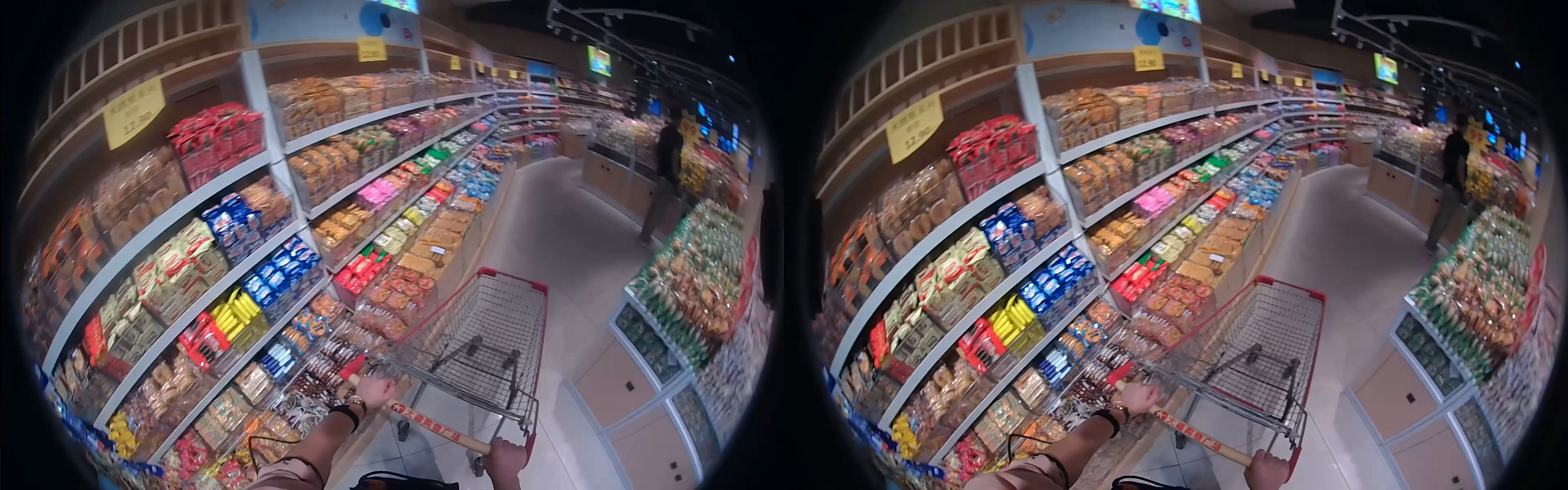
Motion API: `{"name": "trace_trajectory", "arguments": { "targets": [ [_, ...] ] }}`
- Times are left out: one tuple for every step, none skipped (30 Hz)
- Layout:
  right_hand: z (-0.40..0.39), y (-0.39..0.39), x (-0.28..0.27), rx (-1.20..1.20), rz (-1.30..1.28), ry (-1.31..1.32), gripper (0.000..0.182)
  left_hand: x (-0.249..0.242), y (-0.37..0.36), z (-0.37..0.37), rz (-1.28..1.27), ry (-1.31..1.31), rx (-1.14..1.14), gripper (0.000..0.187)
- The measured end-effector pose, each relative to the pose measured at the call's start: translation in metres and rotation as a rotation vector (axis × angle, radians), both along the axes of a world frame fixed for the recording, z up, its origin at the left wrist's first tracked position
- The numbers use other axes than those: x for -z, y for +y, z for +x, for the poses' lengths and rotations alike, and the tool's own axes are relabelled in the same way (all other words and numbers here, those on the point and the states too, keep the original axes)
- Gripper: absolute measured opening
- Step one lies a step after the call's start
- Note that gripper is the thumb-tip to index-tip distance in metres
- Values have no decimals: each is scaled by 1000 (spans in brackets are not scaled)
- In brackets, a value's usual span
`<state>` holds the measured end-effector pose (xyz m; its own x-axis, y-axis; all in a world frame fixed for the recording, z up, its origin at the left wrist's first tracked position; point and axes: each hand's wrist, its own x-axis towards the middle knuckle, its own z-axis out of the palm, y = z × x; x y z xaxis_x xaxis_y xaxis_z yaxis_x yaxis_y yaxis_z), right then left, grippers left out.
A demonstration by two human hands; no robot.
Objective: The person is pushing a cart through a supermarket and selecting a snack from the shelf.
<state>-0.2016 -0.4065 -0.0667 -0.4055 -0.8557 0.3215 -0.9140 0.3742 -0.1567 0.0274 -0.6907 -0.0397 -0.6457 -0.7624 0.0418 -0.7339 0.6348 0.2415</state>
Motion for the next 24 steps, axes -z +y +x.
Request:
{"name": "trace_trajectory", "arguments": {
  "targets": [
    [-4, -4, 3, 91, -1, -10, 19, 0, -4, -2, -13, 27, 24, 26],
    [-6, -10, 8, 37, -14, -39, 16, -10, -3, -8, -26, 53, 12, 26],
    [-6, -8, 11, -21, -23, -72, 15, -1, -11, -8, -18, 21, 1, 26],
    [-4, -8, 6, 55, -19, -83, 15, 6, -19, -9, -58, 47, 24, 25],
    [-5, -12, -3, 29, 2, -90, 11, 26, -32, -5, -100, 85, 42, 24],
    [-6, -15, -9, -11, 26, -91, 8, 28, -38, -6, -114, 111, 72, 22],
    [-8, -16, -10, 25, 37, -82, 8, 26, -40, -9, -146, 66, 56, 21],
    [-9, -18, -11, 9, 25, -64, 7, 26, -43, -13, -187, 85, 65, 23],
    [-10, -22, -11, -14, 13, -46, 6, 21, -42, -16, -199, 102, 74, 23],
    [-12, -25, -10, 3, 19, -39, 6, 17, -43, -19, -214, 120, 80, 24],
    [-14, -27, -8, -6, 17, -57, 6, 18, -48, -20, -207, 127, 93, 24],
    [-15, -28, -8, -17, 18, -74, 6, 22, -53, -21, -214, 130, 95, 23],
    [-17, -30, -11, -16, 21, -53, 6, 26, -56, -23, -220, 135, 94, 22],
    [-20, -31, -11, -11, 32, -45, 6, 29, -56, -27, -209, 144, 97, 22],
    [-21, -33, -11, -4, 24, -46, 6, 30, -60, -29, -193, 137, 86, 22],
    [-24, -37, -11, 0, 11, -49, 6, 30, -64, -31, -181, 129, 73, 21],
    [-26, -40, -11, 5, 20, -45, 6, 27, -66, -35, -223, 127, 96, 22],
    [-29, -44, -11, 6, 20, -42, 6, 27, -70, -39, -223, 130, 96, 22],
    [-32, -47, -9, 16, 13, -40, 6, 27, -73, -42, -213, 165, 102, 22],
    [-34, -52, -8, 28, 5, -40, 6, 26, -77, -45, -203, 199, 110, 22],
    [-37, -56, -6, 33, 7, -43, 6, 25, -83, -50, -200, 197, 115, 22],
    [-41, -61, -5, 53, 11, -27, 11, 26, -90, -55, -232, 215, 157, 22],
    [-43, -65, -4, 76, 19, -13, 16, 25, -94, -59, -259, 231, 201, 22],
    [-45, -68, -5, 89, 38, -19, 16, 19, -94, -62, -245, 222, 213, 22]
  ]
}}
